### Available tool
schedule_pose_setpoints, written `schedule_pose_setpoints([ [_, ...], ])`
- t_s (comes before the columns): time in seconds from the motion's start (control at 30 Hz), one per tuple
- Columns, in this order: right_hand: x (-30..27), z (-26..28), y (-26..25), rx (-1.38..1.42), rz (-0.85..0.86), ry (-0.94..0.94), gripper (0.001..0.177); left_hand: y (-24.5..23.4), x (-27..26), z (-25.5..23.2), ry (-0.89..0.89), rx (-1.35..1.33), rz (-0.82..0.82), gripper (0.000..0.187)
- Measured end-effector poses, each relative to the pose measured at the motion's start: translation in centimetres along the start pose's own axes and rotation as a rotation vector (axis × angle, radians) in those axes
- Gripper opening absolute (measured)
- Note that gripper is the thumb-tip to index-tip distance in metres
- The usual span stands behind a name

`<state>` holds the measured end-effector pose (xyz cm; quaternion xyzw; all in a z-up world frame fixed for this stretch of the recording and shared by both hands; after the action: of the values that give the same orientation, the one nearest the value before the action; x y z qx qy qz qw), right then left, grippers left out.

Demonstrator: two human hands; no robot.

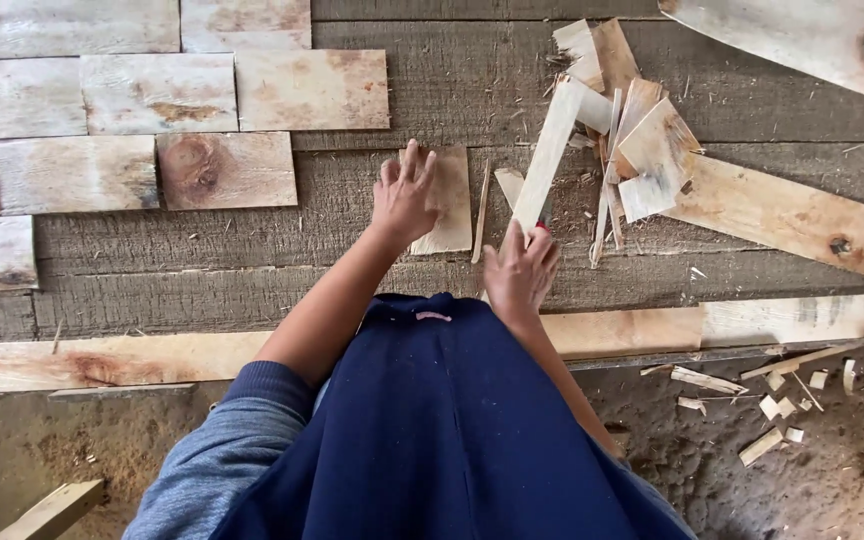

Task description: The person uses a red utility knife and a wooden straightedge to cut small rectangular pieces of wood on a wooden workbench. They repeatedly position the straightedge, score the wood, and separate the cut pieces, placing them aside.

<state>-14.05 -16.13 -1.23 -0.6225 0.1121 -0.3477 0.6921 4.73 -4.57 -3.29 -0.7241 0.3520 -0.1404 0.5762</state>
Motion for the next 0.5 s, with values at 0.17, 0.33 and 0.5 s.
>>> schedule_pose_setpoints([
  [0.17,-1.4,0.5,6.6,0.051,0.051,-0.148,0.05,2.8,2.9,1.3,0.029,0.087,0.008,0.11],
  [0.33,0.3,0.3,0.9,0.029,0.008,-0.018,0.033,3.0,5.0,2.7,0.034,-0.004,-0.178,0.091],
  [0.5,-1.9,-5.6,2.2,0.238,0.005,0.414,0.07,-1.0,2.6,3.3,-0.248,-0.466,-0.196,0.021],
])
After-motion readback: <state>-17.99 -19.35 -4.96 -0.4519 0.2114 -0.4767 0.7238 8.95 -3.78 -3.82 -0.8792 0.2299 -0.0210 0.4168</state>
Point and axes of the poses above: each hand's wrist, its own x-axis towards the middle knuckle, its own y-axis out of the palm, z = x × y, the point moved 6 cm from there along x, towards the middle knuckle, and after that the axes turned 10 degrees about -z, right-handed, at the moved point
